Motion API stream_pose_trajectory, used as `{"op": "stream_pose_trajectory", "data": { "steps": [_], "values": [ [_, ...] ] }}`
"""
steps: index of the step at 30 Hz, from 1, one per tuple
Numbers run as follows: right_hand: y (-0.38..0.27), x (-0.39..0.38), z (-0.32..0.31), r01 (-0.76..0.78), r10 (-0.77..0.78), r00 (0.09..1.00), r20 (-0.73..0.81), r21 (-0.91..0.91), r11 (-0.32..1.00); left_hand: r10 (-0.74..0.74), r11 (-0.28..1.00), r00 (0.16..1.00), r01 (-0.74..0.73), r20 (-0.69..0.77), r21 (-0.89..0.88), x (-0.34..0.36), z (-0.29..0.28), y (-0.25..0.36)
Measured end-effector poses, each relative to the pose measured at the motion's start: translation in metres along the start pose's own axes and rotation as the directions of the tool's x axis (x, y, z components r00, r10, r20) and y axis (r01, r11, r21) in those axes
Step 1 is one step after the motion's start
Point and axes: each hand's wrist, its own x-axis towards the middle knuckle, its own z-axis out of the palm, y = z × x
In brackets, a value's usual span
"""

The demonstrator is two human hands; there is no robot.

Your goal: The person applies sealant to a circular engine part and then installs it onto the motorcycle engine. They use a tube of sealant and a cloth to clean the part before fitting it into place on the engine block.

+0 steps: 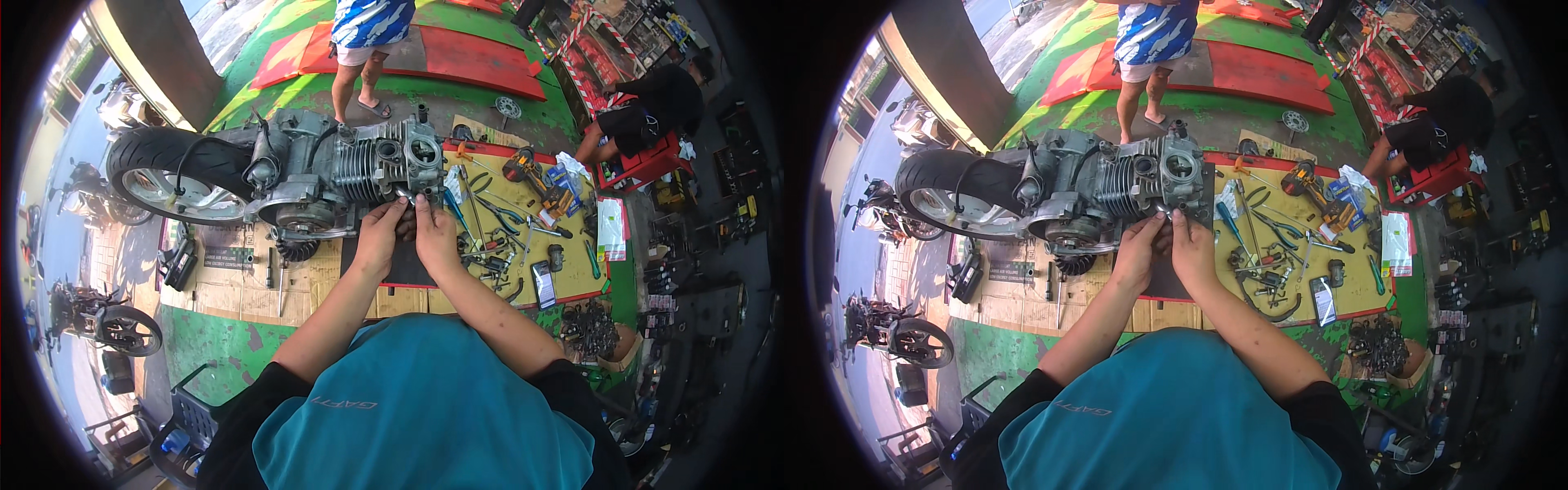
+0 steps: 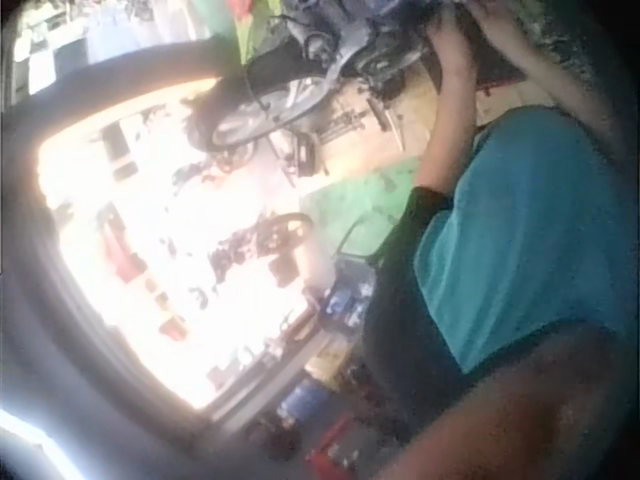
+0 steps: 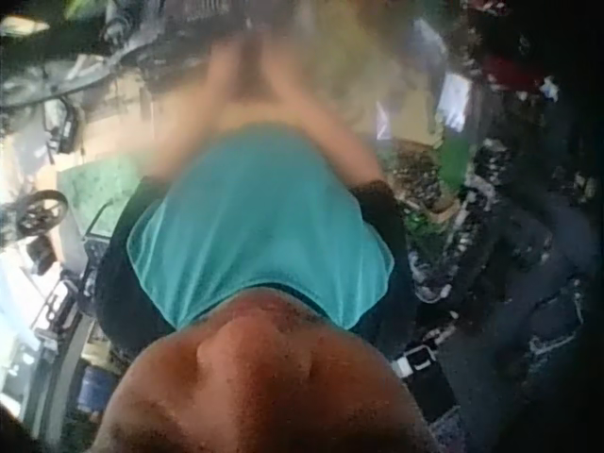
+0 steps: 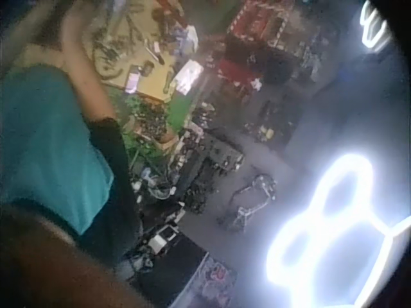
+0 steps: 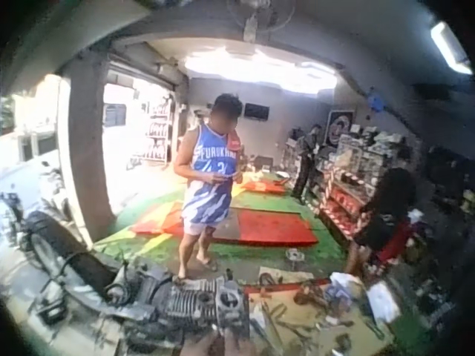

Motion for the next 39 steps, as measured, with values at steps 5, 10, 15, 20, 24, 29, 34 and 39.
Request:
{"op": "stream_pose_trajectory", "data": {
  "steps": [5,10,15,20,24,29,34,39],
  "values": [
    [0.007,0.0,-0.003,0.162,-0.171,0.985,-0.012,-0.263,0.951,0.08,0.994,0.992,-0.072,-0.094,0.077,0.0,0.003,0.001],
    [-0.001,-0.002,-0.002,0.155,-0.164,0.986,-0.011,-0.257,0.954,0.088,0.994,0.993,-0.082,-0.081,0.07,0.0,0.005,0.002],
    [0.005,0.004,-0.004,-0.025,0.029,0.998,0.059,-0.065,0.998,0.008,0.997,0.999,-0.005,-0.048,0.071,-0.004,0.009,0.014],
    [0.012,0.001,-0.002,0.054,-0.056,0.998,-0.003,-0.212,0.976,0.056,0.991,0.993,-0.042,-0.104,0.127,0.006,0.003,0.004],
    [0.009,-0.007,0.001,0.127,-0.139,0.99,-0.02,-0.286,0.95,0.063,0.991,0.988,-0.046,-0.14,0.125,0.001,0.013,0.011],
    [0.012,0.006,-0.007,0.016,-0.005,0.999,0.049,-0.217,0.976,0.052,0.993,0.998,-0.047,-0.045,0.113,0.007,-0.003,0.001],
    [0.002,-0.005,-0.001,0.107,-0.131,0.991,-0.032,-0.413,0.904,0.109,0.99,0.984,-0.095,-0.142,0.105,0.01,0.004,-0.002],
    [0.013,0.005,-0.003,0.136,-0.14,0.99,-0.007,-0.192,0.972,0.078,0.989,0.989,-0.06,-0.128,0.134,0.005,0.007,0.003]
  ]
}}
